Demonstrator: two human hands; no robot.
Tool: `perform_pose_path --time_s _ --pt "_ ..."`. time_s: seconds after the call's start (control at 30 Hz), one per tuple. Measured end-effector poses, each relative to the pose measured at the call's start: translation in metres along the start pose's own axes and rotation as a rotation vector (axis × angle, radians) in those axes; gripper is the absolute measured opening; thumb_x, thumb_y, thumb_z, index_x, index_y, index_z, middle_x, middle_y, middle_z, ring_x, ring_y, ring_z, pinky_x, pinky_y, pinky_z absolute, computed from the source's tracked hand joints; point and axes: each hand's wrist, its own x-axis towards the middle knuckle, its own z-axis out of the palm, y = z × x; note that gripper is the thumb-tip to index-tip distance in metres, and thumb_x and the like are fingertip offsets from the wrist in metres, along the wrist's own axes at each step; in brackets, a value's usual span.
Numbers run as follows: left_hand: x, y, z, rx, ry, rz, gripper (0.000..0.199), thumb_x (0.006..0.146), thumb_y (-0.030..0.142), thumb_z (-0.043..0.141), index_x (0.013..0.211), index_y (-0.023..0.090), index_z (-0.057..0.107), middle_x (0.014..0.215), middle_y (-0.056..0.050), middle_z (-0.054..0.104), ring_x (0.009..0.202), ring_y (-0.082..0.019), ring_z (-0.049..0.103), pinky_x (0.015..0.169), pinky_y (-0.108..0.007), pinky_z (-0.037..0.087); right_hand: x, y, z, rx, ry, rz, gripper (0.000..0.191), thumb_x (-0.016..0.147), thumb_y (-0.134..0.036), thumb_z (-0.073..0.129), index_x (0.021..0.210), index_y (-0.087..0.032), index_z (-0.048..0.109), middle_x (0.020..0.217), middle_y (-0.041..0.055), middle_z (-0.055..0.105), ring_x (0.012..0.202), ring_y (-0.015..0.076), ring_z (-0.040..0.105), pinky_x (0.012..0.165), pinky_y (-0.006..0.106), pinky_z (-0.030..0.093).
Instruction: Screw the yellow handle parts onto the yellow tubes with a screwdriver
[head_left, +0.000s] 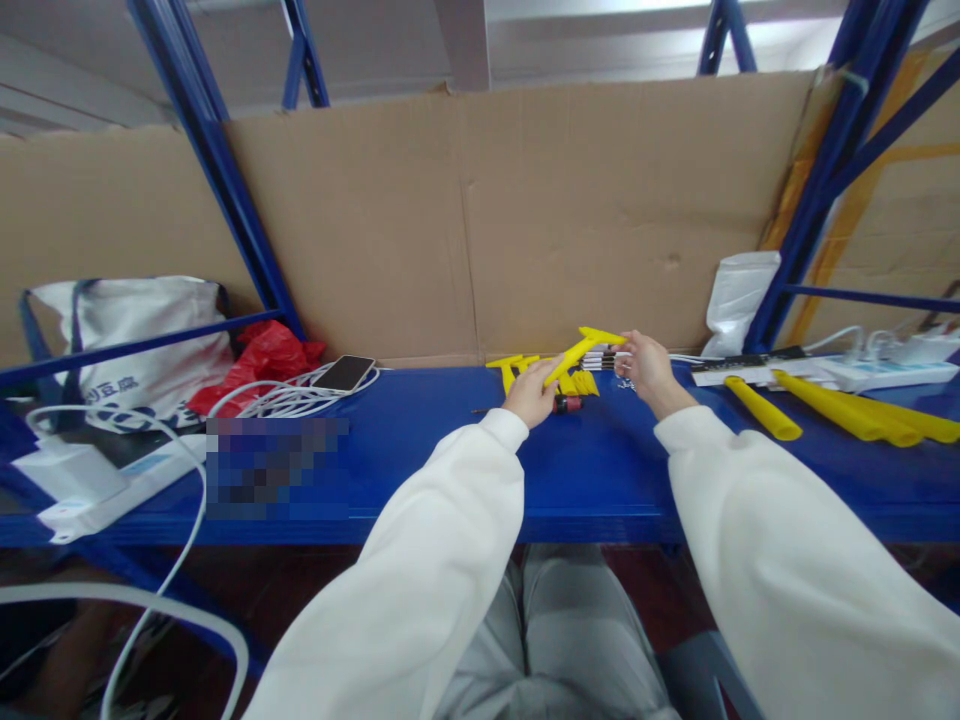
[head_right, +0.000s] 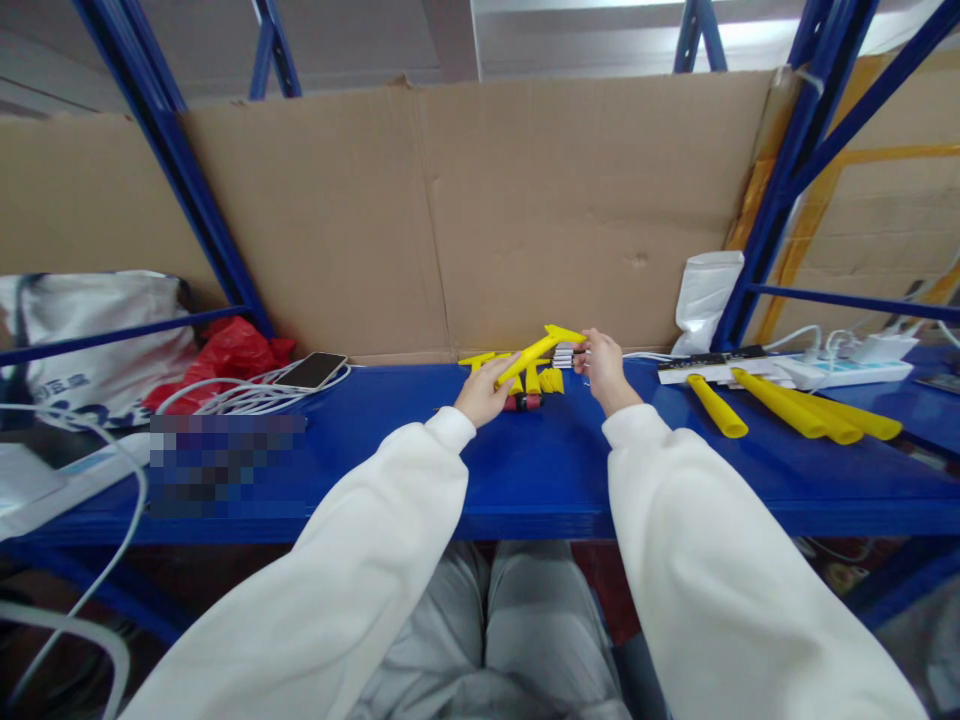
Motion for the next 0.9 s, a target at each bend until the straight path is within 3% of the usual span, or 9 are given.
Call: perform_pose_path --time_s 0.13,0.27,0.43,0.67,0.9 --pt "0.002 -0.004 -0.01 0.089 0.222 -0.286 0.044 0.093 0.007 0.054 0.133 0.018 0.07 0.14 -0.012 0.068 0.134 -0.024 0.062 0.121 -0.04 0.042 -0.006 0.001 0.002 -0.081 -0.06 -0.007 0.01 0.095 -0.02 0.053 0.086 -0.019 0.056 0.065 -0.0014 0.061 0.042 0.0086 0.047 0.04 0.02 0.038" --pt "0.002 -0.014 -0.019 0.174 0.298 -0.461 0.044 0.094 0.005 0.054 0.132 0.02 0.071 0.145 -0.012 0.064 0.137 -0.023 0.059 0.119 -0.035 0.044 -0.01 0.005 0.007 -0.254 -0.108 -0.034 0.006 0.087 -0.017 0.064 0.083 -0.017 0.059 0.061 -0.0036 0.059 0.04 0.0067 0.047 0.039 0.018 0.037" --pt "-0.001 -0.021 -0.022 0.276 0.163 -0.559 0.044 0.094 0.008 0.055 0.13 0.026 0.073 0.136 -0.008 0.072 0.132 -0.023 0.064 0.114 -0.034 0.048 -0.014 0.007 0.011 -0.399 -0.198 -0.048 0.007 0.088 -0.013 0.062 0.082 -0.016 0.062 0.058 -0.0041 0.059 0.039 0.005 0.046 0.038 0.015 0.036" --pt "0.001 -0.027 -0.014 0.214 -0.057 -0.637 0.04 0.094 0.017 0.056 0.13 0.014 0.073 0.141 -0.017 0.067 0.13 -0.027 0.065 0.112 -0.034 0.048 -0.017 0.013 0.013 -0.511 -0.307 -0.065 0.017 0.088 -0.007 0.062 0.074 -0.016 0.061 0.053 -0.0039 0.058 0.038 0.0066 0.047 0.036 0.017 0.037" --pt "0.003 -0.037 -0.007 0.207 -0.058 -0.591 0.04 0.092 0.017 0.057 0.129 0.016 0.072 0.146 -0.018 0.062 0.137 -0.03 0.058 0.114 -0.047 0.046 -0.018 0.018 0.013 -0.667 -0.433 -0.093 0.017 0.085 -0.005 0.064 0.073 -0.017 0.064 0.052 -0.0043 0.058 0.041 0.0074 0.05 0.036 0.016 0.035"
